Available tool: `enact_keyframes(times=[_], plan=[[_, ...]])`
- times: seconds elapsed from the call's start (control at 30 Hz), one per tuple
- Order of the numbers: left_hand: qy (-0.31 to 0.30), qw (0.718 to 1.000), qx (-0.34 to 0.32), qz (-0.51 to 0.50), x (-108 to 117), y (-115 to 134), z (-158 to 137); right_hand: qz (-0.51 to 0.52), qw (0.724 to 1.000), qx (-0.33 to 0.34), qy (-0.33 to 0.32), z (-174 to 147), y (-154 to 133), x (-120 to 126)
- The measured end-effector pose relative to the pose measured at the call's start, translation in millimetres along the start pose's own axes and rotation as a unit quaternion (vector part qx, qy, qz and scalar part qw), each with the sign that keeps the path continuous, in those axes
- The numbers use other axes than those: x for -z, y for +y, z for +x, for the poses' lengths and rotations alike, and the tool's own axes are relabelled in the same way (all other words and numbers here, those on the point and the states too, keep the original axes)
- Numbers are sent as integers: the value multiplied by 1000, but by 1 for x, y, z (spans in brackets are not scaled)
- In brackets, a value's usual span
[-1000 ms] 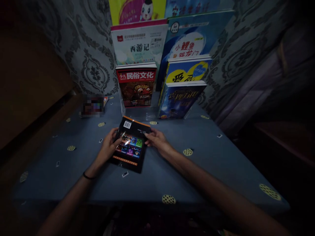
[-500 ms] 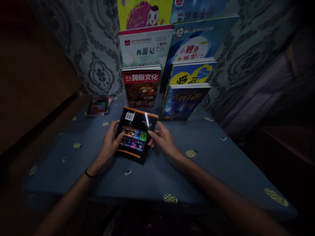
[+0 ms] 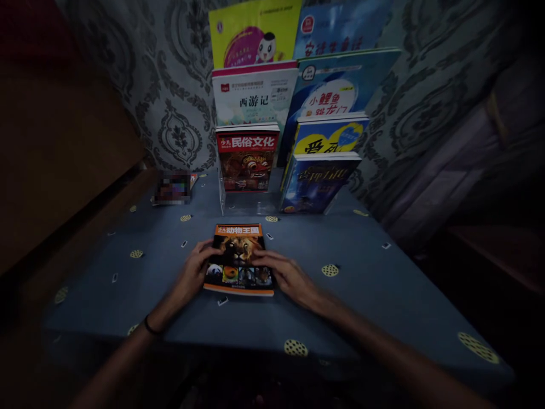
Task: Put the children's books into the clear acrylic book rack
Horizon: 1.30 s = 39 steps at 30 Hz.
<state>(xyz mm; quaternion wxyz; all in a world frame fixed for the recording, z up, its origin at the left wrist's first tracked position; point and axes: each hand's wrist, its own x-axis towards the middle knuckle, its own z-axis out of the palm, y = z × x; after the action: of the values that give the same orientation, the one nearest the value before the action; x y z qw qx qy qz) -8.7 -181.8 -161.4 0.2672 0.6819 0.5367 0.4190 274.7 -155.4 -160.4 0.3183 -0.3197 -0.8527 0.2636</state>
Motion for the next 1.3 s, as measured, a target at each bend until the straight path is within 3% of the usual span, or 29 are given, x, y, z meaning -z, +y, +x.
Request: enact_keyframes(times=[0.17, 0.27, 0.5, 0.6, 0.73, 0.87, 0.93, 1.03, 1.13, 1.2, 1.3], plan=[[-13, 1000, 10, -7, 2, -2, -2, -140, 989, -51, -7, 13, -5, 6], [-16, 994, 66, -86, 3, 0, 6, -185, 982, -40, -4, 34, -9, -4], [52, 915, 275, -290, -5, 1, 27, -217, 972, -88, -34, 59, 3, -40], [5, 883, 319, -345, -9, 3, 34, -191, 978, -75, -23, 54, 13, -44], [-67, 863, 294, -405, -8, 9, 39, -104, 989, -90, 62, 45, 35, -45], [-56, 859, 256, -440, -3, 16, 41, 99, 967, -147, 183, 48, 51, -37], [-49, 855, 240, -457, -1, 20, 44, 259, 933, -173, 183, 53, 47, -28], [-60, 845, 219, -484, -1, 23, 47, 464, 849, -214, 132, 58, 32, -17], [-73, 846, 214, -483, -3, 21, 50, 532, 803, -234, 127, 58, 24, -11], [-77, 858, 220, -459, -4, 16, 51, 518, 814, -225, 136, 58, 25, -9], [-52, 885, 239, -397, -2, 8, 55, 444, 864, -199, 131, 59, 33, -1]])
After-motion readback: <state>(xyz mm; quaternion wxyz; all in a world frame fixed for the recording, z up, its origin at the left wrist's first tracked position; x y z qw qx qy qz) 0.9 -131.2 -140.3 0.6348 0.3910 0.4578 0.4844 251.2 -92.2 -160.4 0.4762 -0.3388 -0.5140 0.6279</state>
